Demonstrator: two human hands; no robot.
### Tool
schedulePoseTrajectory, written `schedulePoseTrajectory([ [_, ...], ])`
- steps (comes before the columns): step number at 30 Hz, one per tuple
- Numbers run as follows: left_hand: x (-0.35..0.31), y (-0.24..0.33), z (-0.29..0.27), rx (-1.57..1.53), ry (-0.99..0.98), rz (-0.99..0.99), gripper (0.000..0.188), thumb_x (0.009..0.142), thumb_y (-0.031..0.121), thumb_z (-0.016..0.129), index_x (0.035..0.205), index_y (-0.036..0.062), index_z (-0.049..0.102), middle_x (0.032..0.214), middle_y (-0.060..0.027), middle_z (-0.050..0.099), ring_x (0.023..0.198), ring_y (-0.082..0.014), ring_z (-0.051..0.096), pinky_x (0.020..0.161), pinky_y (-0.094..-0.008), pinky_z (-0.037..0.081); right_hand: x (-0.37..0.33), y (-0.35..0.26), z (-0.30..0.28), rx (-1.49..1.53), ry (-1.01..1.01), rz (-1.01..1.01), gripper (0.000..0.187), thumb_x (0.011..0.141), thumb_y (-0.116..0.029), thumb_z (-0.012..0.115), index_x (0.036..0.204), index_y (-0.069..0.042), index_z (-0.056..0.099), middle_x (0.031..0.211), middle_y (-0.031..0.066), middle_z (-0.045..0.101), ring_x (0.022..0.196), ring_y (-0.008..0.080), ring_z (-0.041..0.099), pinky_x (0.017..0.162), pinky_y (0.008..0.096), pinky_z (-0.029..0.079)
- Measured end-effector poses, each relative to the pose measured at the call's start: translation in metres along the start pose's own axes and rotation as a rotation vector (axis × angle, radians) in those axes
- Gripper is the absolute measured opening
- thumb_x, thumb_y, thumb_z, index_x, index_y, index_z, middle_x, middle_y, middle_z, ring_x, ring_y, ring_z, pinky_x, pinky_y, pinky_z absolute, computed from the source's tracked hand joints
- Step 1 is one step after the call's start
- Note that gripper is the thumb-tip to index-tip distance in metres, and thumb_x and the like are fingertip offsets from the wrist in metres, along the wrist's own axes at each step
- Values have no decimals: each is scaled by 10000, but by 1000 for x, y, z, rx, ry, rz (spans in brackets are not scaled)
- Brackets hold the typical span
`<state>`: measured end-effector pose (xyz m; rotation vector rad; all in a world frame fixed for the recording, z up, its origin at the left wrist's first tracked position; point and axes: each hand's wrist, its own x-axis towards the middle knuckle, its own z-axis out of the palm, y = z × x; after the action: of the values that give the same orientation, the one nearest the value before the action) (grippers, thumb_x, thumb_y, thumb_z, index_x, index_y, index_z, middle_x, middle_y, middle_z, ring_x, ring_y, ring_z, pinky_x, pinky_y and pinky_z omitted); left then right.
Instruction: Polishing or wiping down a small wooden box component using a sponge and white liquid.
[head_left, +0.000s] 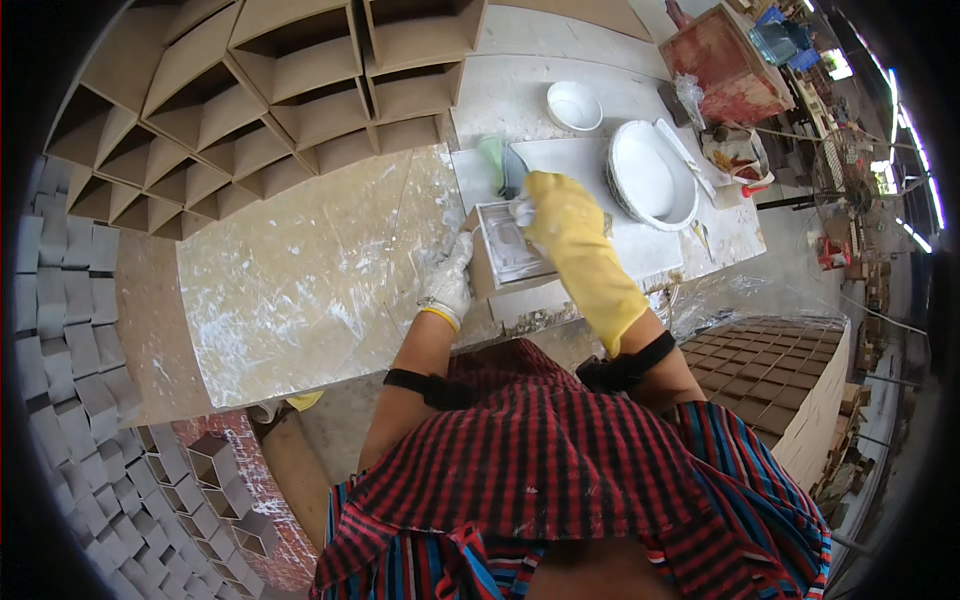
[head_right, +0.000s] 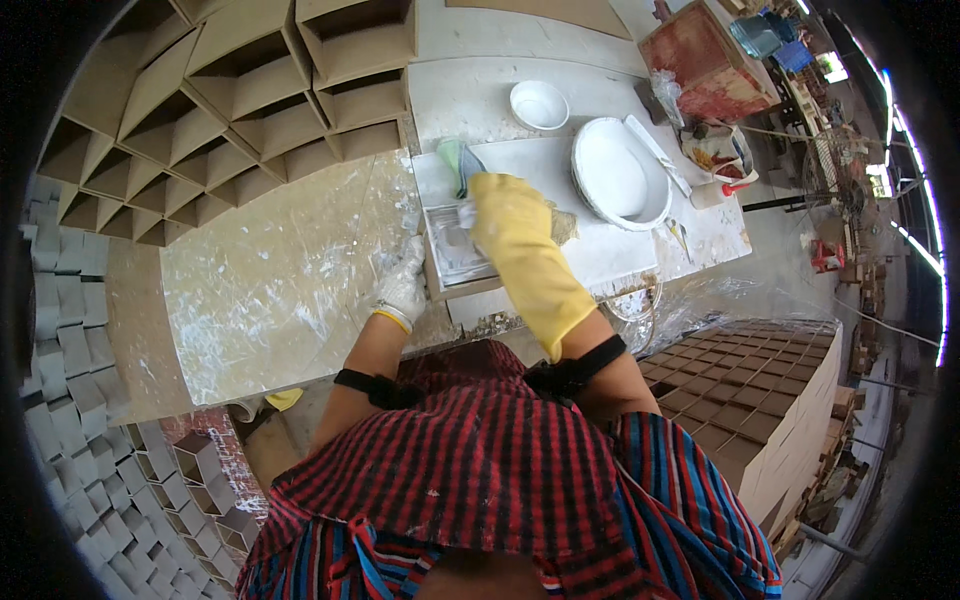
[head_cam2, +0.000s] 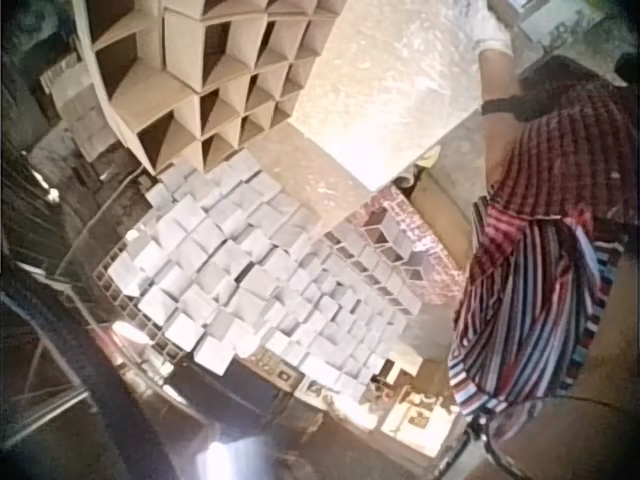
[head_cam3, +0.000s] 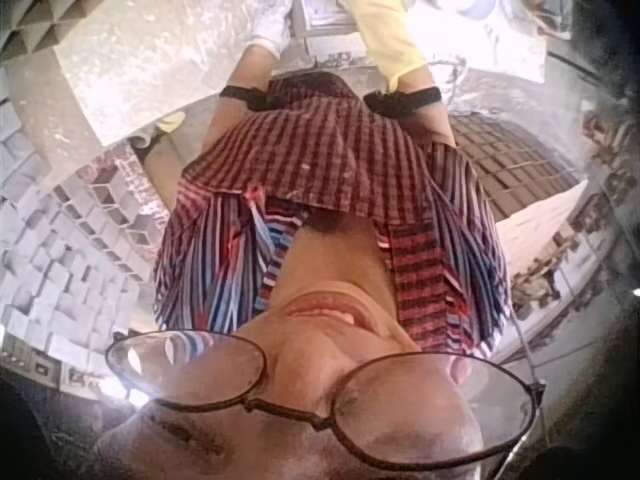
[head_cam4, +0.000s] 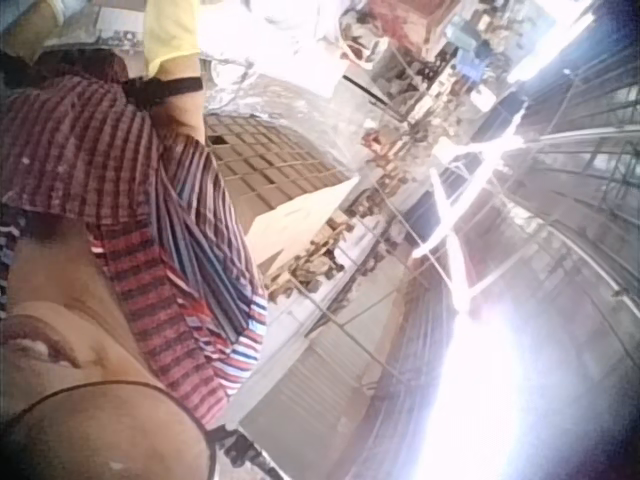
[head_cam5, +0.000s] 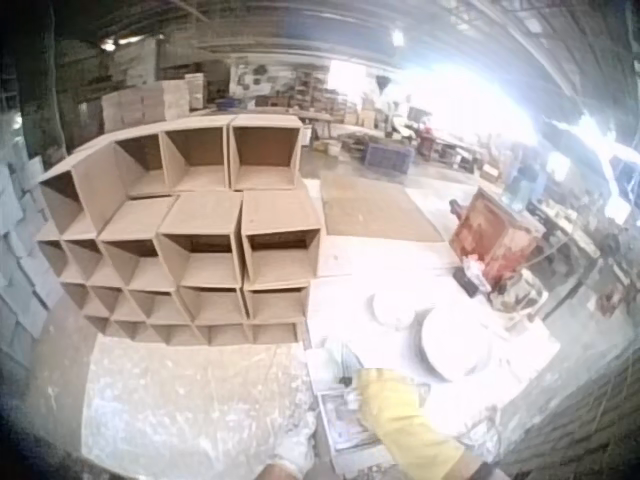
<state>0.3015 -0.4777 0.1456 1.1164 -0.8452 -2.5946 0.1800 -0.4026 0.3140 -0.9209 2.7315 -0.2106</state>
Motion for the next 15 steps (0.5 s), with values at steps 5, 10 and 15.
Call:
schedulePoseTrajectory([
  [5,-2,2,7,6,-88,95,519,861,325,667,1275,60,501,1198,-50,570,1038,-182,556,880,-326,468,2,-5,6,-58,28,-142,253,665,-137,700,910,-109,639,918,117,646,937,312,598,825,395,477],
  [10,5,3,-2,54,-36,78,491,862,293,667,1251,18,550,1199,-63,579,1051,-143,527,914,-265,412,2,9,-1,-56,5,-107,215,675,-131,688,880,-95,637,898,128,642,931,315,597,819,392,481],
  [15,-6,20,30,190,-24,164,514,858,319,666,1243,-2,554,1235,-82,565,1097,-150,511,958,-261,380,-21,78,-11,188,162,79,140,697,-80,655,834,-101,670,924,117,648,904,318,612,777,396,493],
])
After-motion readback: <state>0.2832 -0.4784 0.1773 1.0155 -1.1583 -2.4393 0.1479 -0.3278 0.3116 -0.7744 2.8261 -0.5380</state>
